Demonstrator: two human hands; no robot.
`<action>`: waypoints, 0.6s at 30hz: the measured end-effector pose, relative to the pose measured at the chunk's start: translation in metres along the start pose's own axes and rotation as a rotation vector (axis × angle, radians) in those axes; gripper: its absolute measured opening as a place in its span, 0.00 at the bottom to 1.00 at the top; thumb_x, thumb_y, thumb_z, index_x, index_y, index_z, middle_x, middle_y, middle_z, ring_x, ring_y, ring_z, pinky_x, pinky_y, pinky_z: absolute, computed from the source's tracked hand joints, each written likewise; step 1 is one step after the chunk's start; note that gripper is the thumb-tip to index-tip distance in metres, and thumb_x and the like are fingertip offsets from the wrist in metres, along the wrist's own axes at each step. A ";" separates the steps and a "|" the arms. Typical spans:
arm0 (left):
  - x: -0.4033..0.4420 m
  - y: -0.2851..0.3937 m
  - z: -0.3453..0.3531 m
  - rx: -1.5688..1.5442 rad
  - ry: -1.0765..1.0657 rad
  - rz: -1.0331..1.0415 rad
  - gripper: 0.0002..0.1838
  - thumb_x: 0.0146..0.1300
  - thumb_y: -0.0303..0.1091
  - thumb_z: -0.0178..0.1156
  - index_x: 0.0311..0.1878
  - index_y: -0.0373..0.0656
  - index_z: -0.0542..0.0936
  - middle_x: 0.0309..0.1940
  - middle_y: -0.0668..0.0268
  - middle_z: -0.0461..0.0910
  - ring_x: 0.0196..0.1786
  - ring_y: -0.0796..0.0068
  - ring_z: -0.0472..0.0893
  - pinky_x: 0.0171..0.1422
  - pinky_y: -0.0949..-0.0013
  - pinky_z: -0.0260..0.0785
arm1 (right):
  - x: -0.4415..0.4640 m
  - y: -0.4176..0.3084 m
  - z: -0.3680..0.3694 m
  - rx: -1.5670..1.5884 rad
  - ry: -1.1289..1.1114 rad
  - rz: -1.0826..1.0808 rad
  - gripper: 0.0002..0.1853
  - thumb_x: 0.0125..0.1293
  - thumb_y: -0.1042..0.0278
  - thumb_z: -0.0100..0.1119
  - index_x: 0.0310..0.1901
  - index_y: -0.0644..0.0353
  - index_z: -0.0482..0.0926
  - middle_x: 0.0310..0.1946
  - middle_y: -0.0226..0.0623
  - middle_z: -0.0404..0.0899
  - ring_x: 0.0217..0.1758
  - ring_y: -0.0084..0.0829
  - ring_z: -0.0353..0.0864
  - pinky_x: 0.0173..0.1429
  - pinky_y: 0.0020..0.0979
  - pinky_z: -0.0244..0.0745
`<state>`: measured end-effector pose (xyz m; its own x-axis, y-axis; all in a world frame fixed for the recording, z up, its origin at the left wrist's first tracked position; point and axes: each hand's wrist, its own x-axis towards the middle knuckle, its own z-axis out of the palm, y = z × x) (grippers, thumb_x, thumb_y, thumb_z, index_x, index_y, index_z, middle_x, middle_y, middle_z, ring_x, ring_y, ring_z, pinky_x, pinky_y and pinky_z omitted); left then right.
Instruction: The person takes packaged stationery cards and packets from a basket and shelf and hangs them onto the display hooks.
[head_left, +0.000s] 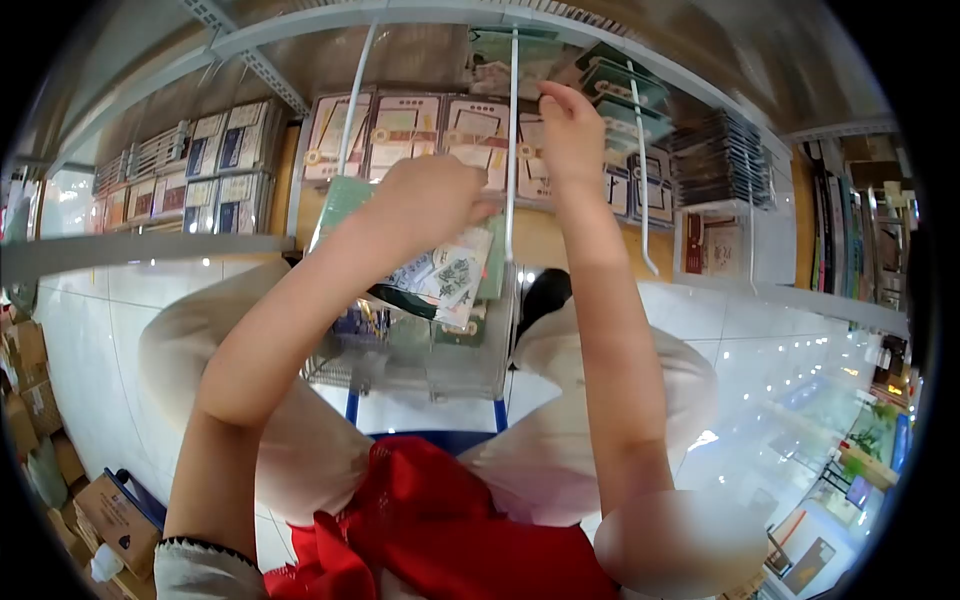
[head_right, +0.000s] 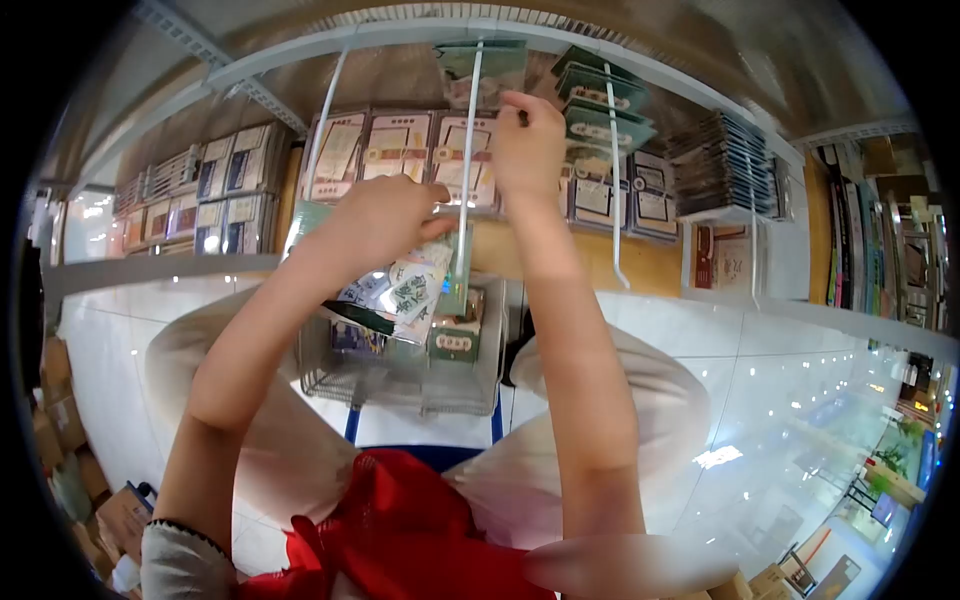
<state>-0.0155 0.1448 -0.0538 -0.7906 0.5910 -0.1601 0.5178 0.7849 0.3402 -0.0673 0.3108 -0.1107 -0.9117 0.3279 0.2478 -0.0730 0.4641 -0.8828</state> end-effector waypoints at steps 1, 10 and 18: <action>-0.011 0.005 0.003 -0.030 -0.053 -0.013 0.16 0.56 0.45 0.55 0.36 0.41 0.78 0.23 0.55 0.78 0.32 0.55 0.78 0.38 0.56 0.69 | -0.014 -0.013 -0.016 0.153 -0.048 0.186 0.12 0.61 0.70 0.49 0.45 0.62 0.76 0.41 0.34 0.75 0.44 0.28 0.75 0.50 0.28 0.68; -0.092 0.029 0.013 -0.396 0.287 -0.119 0.16 0.55 0.45 0.56 0.28 0.40 0.79 0.22 0.56 0.78 0.30 0.57 0.78 0.35 0.59 0.69 | -0.220 -0.089 -0.083 0.711 -0.275 0.845 0.16 0.64 0.64 0.50 0.48 0.65 0.66 0.45 0.42 0.71 0.47 0.34 0.74 0.48 0.38 0.74; -0.127 0.025 0.030 -0.848 0.594 -0.111 0.09 0.59 0.33 0.55 0.35 0.35 0.74 0.24 0.61 0.76 0.26 0.75 0.72 0.33 0.73 0.64 | -0.269 -0.099 -0.091 0.757 -0.432 0.771 0.11 0.59 0.75 0.55 0.43 0.69 0.72 0.38 0.40 0.77 0.35 0.30 0.79 0.39 0.31 0.80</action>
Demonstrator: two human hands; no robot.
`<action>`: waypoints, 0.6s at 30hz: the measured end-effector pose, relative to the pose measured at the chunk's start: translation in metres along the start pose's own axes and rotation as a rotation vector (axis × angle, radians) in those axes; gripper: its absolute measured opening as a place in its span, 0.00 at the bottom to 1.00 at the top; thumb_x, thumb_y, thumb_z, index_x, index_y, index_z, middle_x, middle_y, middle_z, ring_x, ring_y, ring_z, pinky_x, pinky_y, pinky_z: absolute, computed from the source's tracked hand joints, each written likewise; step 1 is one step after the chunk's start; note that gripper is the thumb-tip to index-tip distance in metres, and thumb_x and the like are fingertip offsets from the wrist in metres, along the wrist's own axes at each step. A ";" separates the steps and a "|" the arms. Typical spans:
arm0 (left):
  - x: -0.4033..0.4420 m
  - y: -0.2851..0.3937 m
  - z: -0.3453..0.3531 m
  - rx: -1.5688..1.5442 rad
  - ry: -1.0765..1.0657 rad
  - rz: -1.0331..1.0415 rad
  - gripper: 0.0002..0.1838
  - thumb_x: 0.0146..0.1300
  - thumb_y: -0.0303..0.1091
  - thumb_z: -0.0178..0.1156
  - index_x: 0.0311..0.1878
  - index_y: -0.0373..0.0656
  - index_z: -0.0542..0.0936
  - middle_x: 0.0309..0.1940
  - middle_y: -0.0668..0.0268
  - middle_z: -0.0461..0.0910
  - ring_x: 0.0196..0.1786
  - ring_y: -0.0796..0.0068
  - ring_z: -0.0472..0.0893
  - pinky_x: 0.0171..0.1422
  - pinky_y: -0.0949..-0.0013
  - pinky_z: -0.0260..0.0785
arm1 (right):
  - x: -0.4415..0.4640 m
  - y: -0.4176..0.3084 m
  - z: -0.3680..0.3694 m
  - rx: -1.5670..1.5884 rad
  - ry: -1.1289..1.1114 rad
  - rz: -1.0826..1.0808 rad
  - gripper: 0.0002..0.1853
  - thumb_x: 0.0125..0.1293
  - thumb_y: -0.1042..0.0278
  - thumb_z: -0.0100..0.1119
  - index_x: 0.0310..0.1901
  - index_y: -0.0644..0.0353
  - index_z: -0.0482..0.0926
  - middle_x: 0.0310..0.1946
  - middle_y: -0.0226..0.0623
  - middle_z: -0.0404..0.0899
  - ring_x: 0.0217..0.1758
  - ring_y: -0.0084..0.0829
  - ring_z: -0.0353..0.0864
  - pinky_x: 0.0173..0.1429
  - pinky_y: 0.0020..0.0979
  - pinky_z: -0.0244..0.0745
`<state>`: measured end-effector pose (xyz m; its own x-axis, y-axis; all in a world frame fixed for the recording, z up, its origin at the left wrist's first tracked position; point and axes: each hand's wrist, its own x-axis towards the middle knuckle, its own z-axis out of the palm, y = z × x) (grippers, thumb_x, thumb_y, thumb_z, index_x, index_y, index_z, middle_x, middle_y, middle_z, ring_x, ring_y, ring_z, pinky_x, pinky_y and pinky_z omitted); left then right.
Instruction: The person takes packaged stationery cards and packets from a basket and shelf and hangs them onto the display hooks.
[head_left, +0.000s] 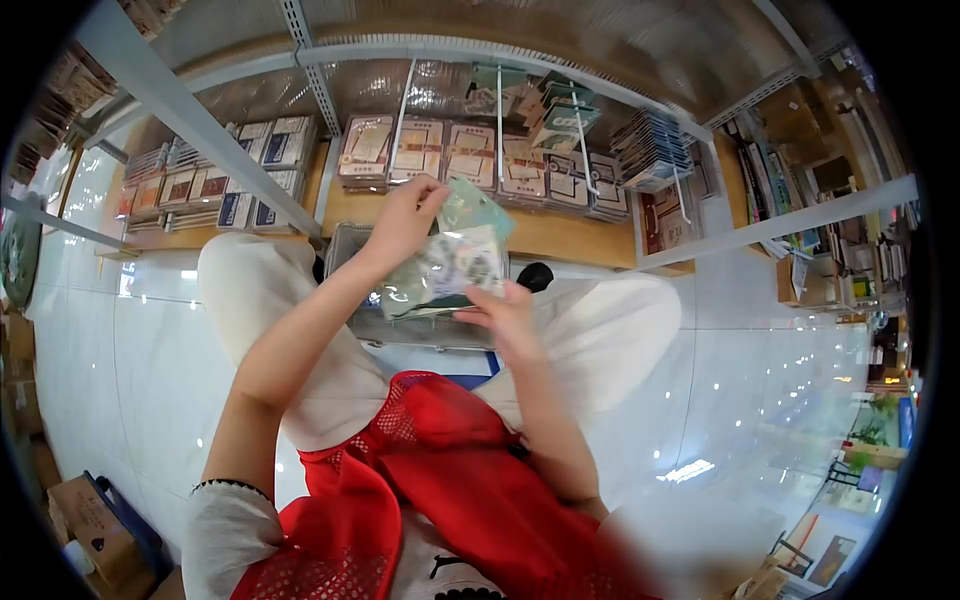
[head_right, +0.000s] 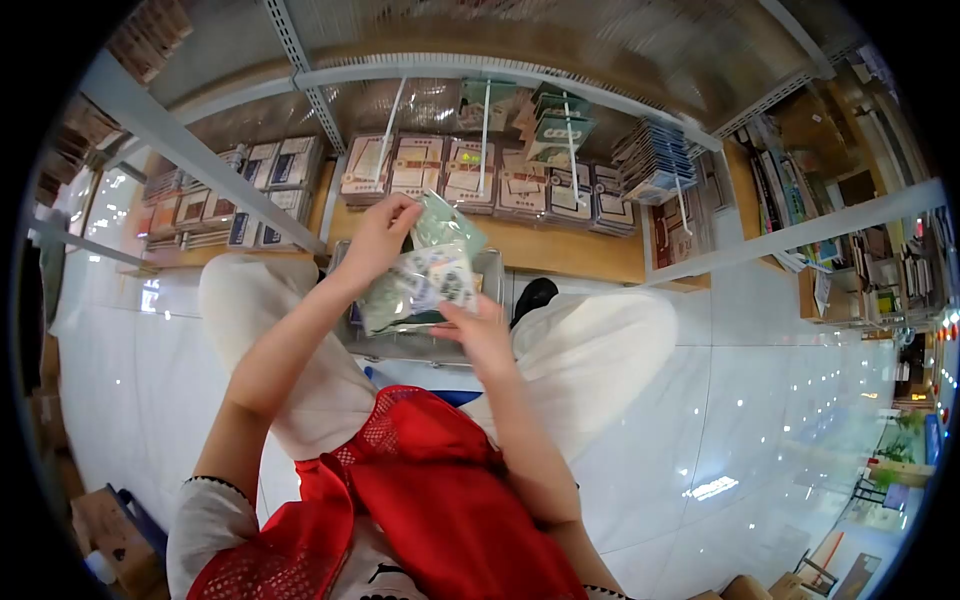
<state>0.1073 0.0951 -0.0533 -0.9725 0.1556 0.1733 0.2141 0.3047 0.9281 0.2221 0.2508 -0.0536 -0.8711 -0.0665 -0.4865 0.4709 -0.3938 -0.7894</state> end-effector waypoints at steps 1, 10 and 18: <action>0.003 0.002 -0.006 -0.052 0.047 -0.044 0.09 0.60 0.33 0.54 0.35 0.35 0.74 0.24 0.62 0.76 0.26 0.76 0.72 0.33 0.73 0.64 | -0.006 -0.012 -0.007 0.023 0.034 -0.033 0.10 0.59 0.76 0.53 0.42 0.67 0.73 0.39 0.40 0.77 0.37 0.31 0.79 0.41 0.31 0.79; 0.005 0.034 -0.026 -0.917 -0.072 -0.506 0.12 0.62 0.27 0.42 0.48 0.38 0.65 0.43 0.62 0.73 0.45 0.71 0.77 0.50 0.65 0.72 | -0.022 -0.047 -0.002 0.847 -0.047 -0.163 0.08 0.62 0.74 0.51 0.43 0.64 0.70 0.38 0.39 0.75 0.45 0.32 0.73 0.49 0.33 0.69; -0.006 0.056 -0.020 -0.877 -0.121 -0.476 0.16 0.63 0.36 0.47 0.52 0.38 0.67 0.44 0.66 0.74 0.44 0.78 0.74 0.51 0.71 0.66 | 0.004 -0.002 0.037 0.494 0.112 0.004 0.09 0.62 0.73 0.52 0.43 0.63 0.71 0.37 0.35 0.75 0.42 0.30 0.75 0.43 0.31 0.73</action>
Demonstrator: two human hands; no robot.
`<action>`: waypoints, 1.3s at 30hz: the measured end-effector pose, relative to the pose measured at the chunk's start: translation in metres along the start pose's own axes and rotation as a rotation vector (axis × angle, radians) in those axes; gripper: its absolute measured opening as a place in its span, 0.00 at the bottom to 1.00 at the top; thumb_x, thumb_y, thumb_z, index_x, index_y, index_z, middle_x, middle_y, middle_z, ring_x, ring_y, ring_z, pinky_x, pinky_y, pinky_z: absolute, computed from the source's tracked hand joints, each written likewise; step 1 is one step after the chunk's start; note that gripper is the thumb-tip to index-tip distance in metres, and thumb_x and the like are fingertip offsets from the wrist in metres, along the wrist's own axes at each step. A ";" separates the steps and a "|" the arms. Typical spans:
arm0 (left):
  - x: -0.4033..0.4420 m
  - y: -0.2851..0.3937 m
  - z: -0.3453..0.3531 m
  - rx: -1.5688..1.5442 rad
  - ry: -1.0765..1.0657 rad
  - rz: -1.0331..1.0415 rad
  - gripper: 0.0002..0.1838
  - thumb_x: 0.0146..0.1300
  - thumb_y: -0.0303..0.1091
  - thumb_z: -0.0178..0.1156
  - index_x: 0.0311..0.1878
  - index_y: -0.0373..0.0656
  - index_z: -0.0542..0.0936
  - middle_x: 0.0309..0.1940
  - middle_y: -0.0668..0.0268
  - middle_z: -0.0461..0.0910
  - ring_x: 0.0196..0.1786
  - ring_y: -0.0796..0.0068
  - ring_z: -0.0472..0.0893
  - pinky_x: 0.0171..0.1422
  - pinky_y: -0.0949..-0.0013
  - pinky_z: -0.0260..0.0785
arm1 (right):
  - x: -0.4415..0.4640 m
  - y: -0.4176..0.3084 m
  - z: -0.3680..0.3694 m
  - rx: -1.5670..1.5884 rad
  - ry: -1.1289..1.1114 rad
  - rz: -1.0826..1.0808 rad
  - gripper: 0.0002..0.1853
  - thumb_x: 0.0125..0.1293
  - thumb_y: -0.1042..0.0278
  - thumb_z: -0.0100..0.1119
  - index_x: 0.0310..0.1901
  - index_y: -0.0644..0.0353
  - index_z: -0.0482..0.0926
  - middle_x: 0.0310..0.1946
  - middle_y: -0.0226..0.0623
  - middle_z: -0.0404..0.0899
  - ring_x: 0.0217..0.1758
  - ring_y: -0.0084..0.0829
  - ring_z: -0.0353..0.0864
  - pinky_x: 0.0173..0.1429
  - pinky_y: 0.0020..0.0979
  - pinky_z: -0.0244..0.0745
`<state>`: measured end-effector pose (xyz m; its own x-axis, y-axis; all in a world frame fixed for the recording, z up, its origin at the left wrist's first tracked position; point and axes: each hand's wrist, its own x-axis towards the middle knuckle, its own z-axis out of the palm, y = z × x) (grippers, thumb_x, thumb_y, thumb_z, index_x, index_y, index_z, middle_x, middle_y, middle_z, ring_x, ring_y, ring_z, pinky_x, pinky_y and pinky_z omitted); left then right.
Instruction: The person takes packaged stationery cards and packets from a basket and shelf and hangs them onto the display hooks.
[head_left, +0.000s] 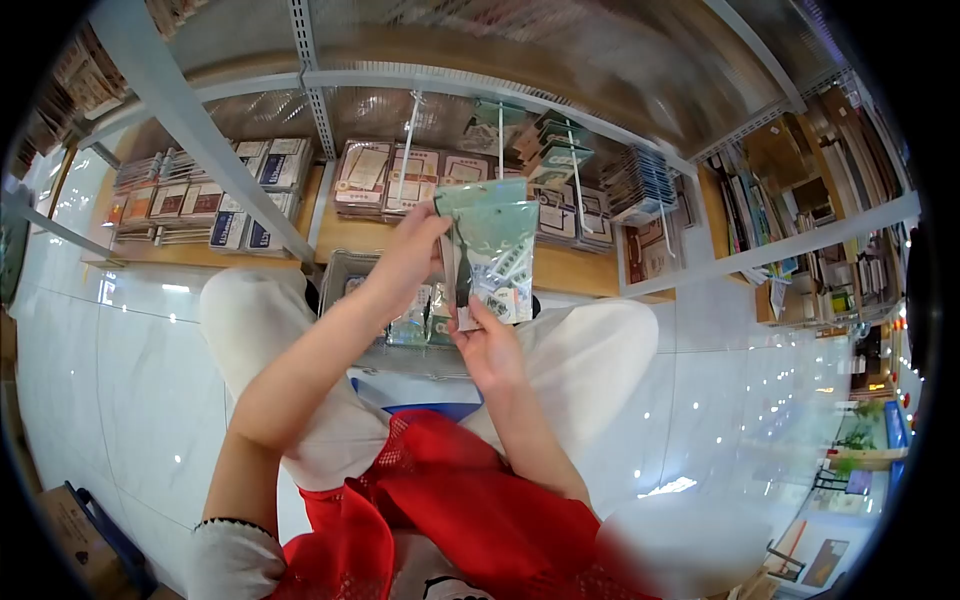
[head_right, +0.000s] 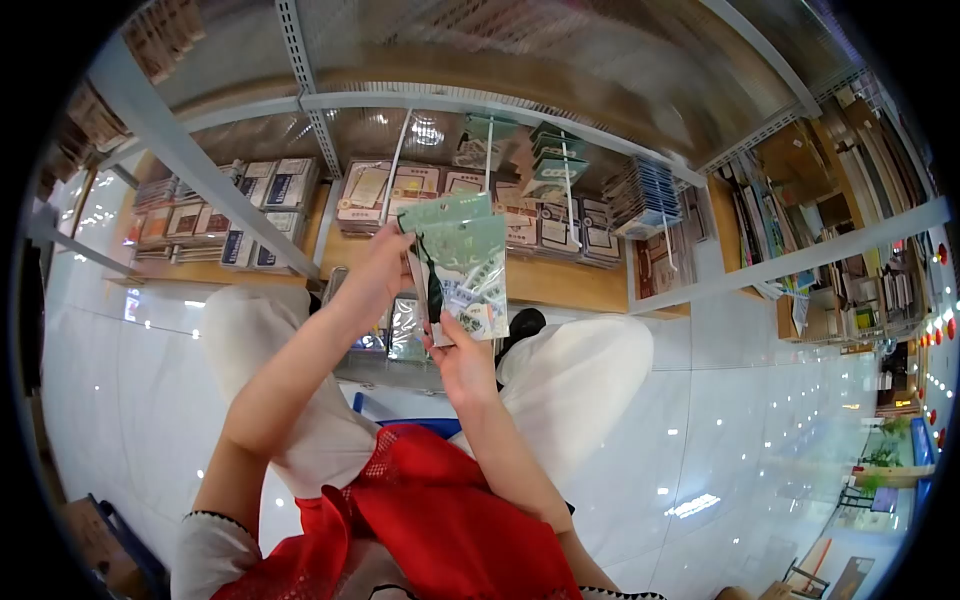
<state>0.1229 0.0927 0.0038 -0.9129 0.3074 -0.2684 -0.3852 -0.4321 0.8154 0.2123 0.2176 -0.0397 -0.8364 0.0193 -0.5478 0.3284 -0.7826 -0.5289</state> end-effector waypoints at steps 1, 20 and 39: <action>-0.006 0.005 0.005 0.038 -0.004 0.007 0.17 0.63 0.37 0.48 0.52 0.38 0.67 0.43 0.67 0.74 0.43 0.79 0.74 0.51 0.72 0.66 | 0.002 0.003 -0.002 0.005 0.010 0.006 0.09 0.61 0.73 0.53 0.44 0.63 0.71 0.38 0.35 0.75 0.42 0.30 0.75 0.43 0.31 0.73; -0.070 -0.035 0.009 0.433 0.175 0.242 0.09 0.54 0.30 0.61 0.34 0.34 0.78 0.28 0.67 0.80 0.30 0.84 0.75 0.37 0.76 0.68 | -0.037 -0.042 -0.007 -0.893 -0.102 -0.450 0.13 0.61 0.75 0.53 0.47 0.68 0.68 0.39 0.33 0.75 0.40 0.19 0.73 0.44 0.20 0.68; 0.071 -0.081 -0.014 0.635 0.185 0.513 0.09 0.59 0.32 0.56 0.34 0.35 0.78 0.22 0.64 0.78 0.24 0.77 0.72 0.30 0.72 0.65 | 0.127 -0.076 -0.029 -0.956 -0.022 -0.918 0.10 0.51 0.80 0.56 0.37 0.63 0.75 0.33 0.38 0.77 0.40 0.30 0.76 0.47 0.27 0.66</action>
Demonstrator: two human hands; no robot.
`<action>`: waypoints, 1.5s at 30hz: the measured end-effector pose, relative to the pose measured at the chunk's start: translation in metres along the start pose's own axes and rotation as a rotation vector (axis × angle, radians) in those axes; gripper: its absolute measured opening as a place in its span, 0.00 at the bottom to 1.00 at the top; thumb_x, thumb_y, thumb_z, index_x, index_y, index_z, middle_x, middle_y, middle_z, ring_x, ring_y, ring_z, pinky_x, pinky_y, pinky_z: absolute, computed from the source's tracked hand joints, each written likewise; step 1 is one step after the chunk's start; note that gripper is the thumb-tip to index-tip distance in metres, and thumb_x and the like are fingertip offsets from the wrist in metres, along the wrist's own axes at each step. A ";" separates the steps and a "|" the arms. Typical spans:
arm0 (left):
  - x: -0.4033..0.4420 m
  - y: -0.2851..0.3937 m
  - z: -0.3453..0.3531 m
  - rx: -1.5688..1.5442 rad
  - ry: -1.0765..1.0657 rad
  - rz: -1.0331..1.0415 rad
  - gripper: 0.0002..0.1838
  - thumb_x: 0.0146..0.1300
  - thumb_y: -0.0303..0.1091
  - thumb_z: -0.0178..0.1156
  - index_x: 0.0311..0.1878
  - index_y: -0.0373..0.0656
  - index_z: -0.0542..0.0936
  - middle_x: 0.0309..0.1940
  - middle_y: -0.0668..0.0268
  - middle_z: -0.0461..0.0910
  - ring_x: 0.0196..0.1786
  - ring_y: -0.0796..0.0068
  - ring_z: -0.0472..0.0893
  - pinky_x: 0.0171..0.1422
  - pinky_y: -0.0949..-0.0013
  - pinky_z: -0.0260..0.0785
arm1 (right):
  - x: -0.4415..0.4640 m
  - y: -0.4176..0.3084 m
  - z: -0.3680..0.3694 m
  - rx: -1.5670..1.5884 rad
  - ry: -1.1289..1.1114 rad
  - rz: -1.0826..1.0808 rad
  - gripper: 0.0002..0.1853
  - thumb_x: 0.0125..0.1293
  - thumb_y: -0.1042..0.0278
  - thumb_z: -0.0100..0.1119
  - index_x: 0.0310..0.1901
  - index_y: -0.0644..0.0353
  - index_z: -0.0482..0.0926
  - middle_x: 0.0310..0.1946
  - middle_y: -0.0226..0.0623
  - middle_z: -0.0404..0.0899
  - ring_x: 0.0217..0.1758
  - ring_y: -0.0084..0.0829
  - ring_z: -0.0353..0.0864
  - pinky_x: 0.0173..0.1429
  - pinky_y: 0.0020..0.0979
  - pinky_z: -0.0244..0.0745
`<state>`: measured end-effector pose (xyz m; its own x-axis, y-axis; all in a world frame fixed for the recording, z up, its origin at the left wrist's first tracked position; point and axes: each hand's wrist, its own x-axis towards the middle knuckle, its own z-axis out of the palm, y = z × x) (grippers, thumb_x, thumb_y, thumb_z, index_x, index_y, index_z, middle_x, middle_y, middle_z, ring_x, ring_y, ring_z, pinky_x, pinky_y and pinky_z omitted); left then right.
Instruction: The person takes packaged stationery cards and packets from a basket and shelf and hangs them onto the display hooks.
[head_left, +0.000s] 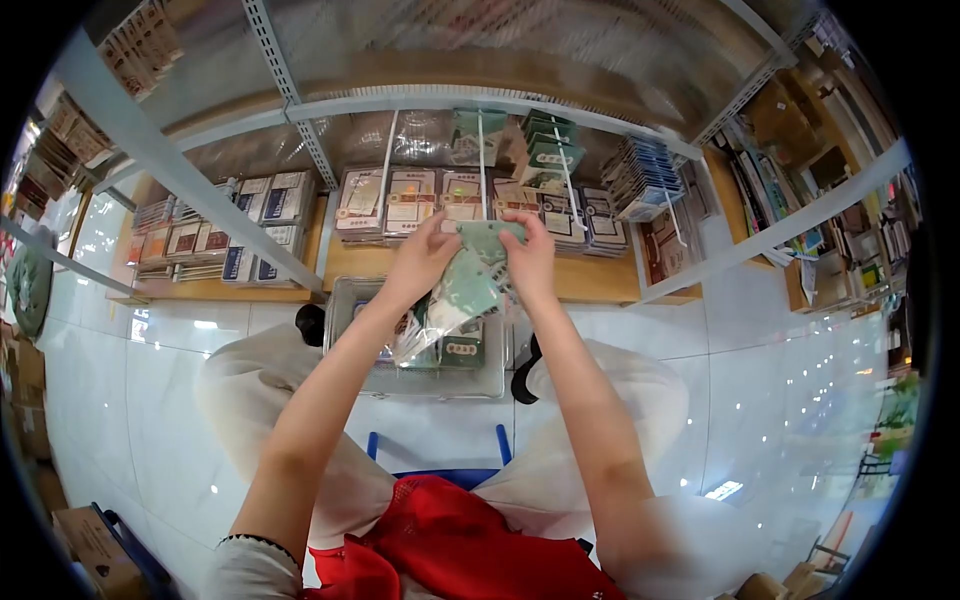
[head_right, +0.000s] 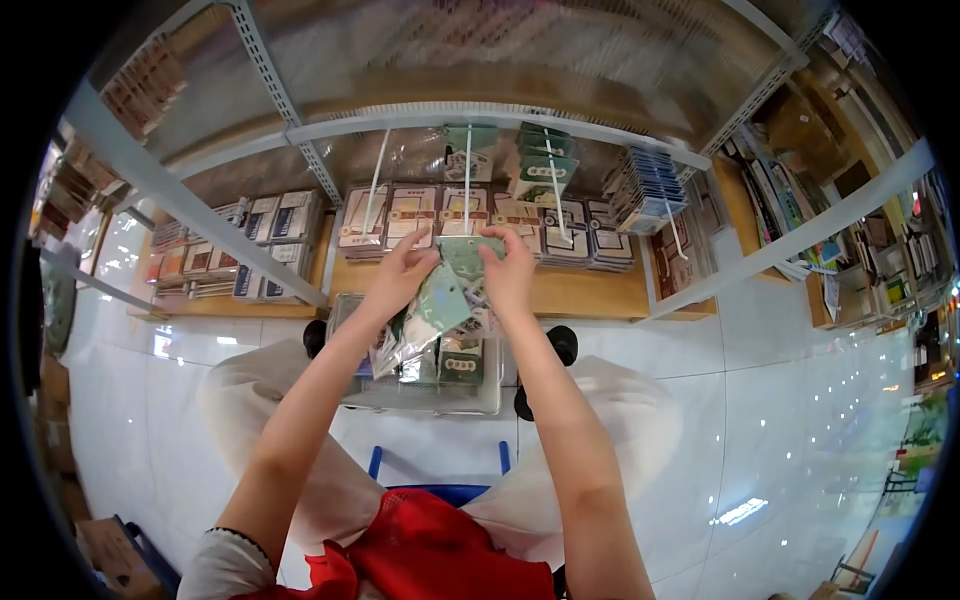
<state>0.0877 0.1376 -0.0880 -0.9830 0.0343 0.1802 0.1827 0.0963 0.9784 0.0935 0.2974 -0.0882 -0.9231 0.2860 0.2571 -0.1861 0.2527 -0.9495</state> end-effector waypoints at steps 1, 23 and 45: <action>0.009 -0.006 0.000 0.076 -0.097 -0.050 0.10 0.59 0.33 0.56 0.32 0.34 0.77 0.22 0.63 0.78 0.23 0.78 0.72 0.30 0.72 0.65 | 0.003 0.005 0.002 -0.003 0.000 0.014 0.09 0.51 0.80 0.56 0.37 0.64 0.74 0.33 0.38 0.77 0.39 0.30 0.76 0.46 0.27 0.67; 0.195 -0.077 0.047 0.058 0.240 0.044 0.12 0.61 0.34 0.53 0.38 0.31 0.75 0.30 0.55 0.78 0.33 0.69 0.77 0.39 0.70 0.66 | 0.193 0.065 0.075 -0.102 0.213 -0.323 0.06 0.49 0.76 0.59 0.31 0.62 0.77 0.25 0.41 0.77 0.30 0.38 0.76 0.38 0.33 0.68; -0.122 0.260 -0.050 -1.209 -0.727 0.152 0.19 0.65 0.40 0.46 0.54 0.37 0.63 0.47 0.50 0.73 0.11 0.89 0.59 0.16 0.85 0.54 | -0.043 -0.063 -0.078 0.179 -0.146 0.201 0.21 0.68 0.60 0.43 0.58 0.63 0.62 0.50 0.40 0.71 0.49 0.28 0.74 0.50 0.25 0.68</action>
<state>0.2544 0.1084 0.1493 -0.6604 0.4988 0.5614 -0.2057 -0.8391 0.5036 0.1711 0.3410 -0.0257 -0.9837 0.1743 0.0442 -0.0388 0.0342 -0.9987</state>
